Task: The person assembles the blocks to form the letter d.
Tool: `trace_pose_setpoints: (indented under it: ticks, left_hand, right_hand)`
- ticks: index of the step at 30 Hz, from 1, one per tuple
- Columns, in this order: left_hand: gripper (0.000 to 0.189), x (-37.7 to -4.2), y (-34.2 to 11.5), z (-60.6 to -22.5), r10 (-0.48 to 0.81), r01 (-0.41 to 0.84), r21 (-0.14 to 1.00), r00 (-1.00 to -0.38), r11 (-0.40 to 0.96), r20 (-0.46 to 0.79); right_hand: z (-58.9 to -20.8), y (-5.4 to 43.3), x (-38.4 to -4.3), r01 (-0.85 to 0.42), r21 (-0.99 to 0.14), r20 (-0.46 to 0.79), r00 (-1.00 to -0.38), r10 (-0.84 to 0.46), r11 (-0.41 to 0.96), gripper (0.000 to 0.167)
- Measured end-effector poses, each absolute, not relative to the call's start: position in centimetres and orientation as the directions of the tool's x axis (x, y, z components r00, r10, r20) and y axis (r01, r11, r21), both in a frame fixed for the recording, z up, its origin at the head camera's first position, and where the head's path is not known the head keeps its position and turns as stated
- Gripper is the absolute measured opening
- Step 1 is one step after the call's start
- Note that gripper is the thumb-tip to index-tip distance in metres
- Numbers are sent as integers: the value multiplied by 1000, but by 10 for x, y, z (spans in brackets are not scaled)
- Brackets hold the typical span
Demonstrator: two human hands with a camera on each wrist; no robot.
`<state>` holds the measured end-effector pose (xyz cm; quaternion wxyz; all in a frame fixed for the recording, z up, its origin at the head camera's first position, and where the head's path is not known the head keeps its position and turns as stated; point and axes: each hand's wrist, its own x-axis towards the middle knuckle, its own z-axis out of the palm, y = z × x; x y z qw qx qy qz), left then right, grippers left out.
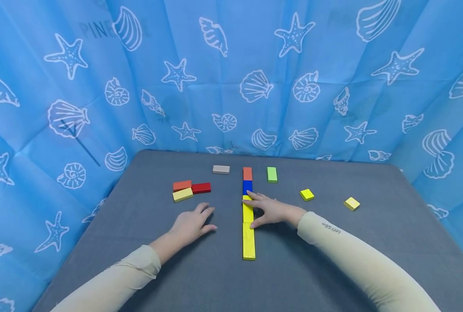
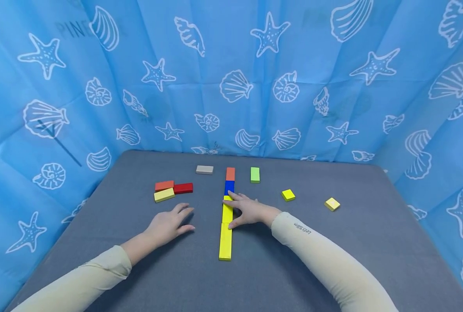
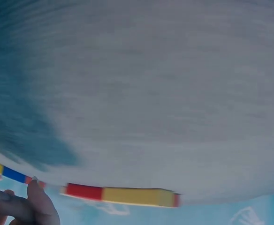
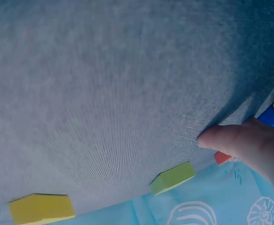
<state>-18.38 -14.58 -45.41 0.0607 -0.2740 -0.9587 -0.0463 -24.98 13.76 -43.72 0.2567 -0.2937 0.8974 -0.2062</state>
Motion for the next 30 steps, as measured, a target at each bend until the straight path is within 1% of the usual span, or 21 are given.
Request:
trace_pose_setpoints:
  ticks: [2,5,10,15,20,22,26,30]
  left_hand:
    - [56,-185,-153,-454,513,525,49,-844,849,159]
    - [57,-189,-161,-452,498,513,70,-852,856,160]
    - [56,-203,-177,-450,460,476,94,-875,874,152]
    - [52,-226,-191,-449,440,452,36,-881,891,176]
    - [46,-246,-190,-451,450,454,-33,-868,890,208]
    - [47,-251,-184,-451,436,438,-36,-881,898,185]
    - [47,-261,-174,-450,399,401,1,-911,916,108]
    - [43,-266,-172,-449,404,407,29,-911,913,80]
  right_hand:
    - [-438,138,-249,-415,-532,-335,-697,-634,738,81]
    - [-439,138,-247,-413,-544,-326,-698,-638,730,81]
    - [-440,137,-247,-408,-550,-322,-702,-636,729,81]
    - [-439,136,-247,-407,-551,-315,-707,-633,728,80]
    - [-439,138,-245,-402,-550,-320,-709,-629,732,80]
    - [-439,138,-244,-400,-552,-320,-709,-629,732,80]
    - [-440,137,-246,-401,-551,-313,-714,-626,732,79]
    - [-439,135,-248,-411,-543,-310,-712,-630,733,80]
